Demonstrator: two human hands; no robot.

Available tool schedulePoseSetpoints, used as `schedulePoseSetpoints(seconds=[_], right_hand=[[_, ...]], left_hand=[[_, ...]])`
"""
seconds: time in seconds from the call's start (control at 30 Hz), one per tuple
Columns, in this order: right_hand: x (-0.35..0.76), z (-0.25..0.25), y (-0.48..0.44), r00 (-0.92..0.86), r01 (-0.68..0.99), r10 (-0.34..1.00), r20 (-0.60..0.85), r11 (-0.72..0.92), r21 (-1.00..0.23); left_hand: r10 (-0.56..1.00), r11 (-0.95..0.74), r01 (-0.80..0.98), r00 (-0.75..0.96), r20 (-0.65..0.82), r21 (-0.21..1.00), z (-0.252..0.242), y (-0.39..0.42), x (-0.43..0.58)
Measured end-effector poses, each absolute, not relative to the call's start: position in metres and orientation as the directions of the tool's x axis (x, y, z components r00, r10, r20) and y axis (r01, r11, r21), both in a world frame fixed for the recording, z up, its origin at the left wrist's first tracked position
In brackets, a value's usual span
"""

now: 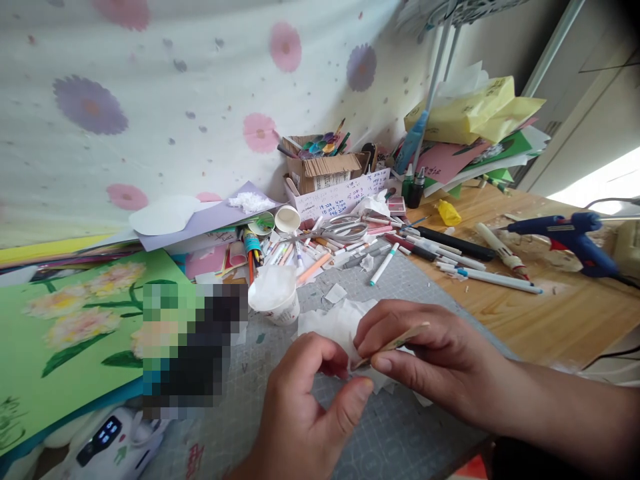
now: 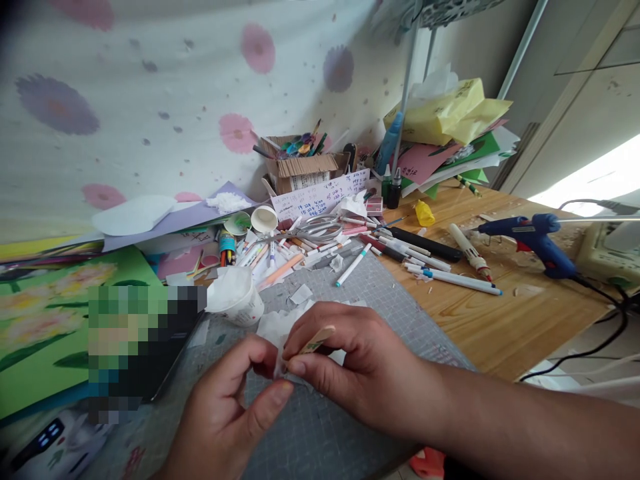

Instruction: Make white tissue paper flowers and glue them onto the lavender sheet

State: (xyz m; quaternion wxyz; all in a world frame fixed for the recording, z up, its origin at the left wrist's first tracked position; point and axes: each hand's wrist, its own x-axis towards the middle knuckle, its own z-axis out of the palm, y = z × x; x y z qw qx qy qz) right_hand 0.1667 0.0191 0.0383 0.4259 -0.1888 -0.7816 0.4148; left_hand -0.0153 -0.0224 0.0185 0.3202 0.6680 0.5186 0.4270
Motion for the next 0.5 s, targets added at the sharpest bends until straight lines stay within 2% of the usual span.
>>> schedulePoseSetpoints(seconds=[0.13,0.5], right_hand=[[0.1656,0.0375,0.0197,-0.583,-0.050,0.636,0.506,0.594,-0.803],[0.1675,0.0366,0.0230,-0.581,-0.028,0.641,0.502,0.600,-0.799]], left_hand=[[0.970,-0.243,0.476,0.097,0.224,0.845,0.0209,-0.0216,-0.0140],[0.973,-0.229,0.446,0.098,0.208,0.865,0.0197,-0.0227,-0.0144]])
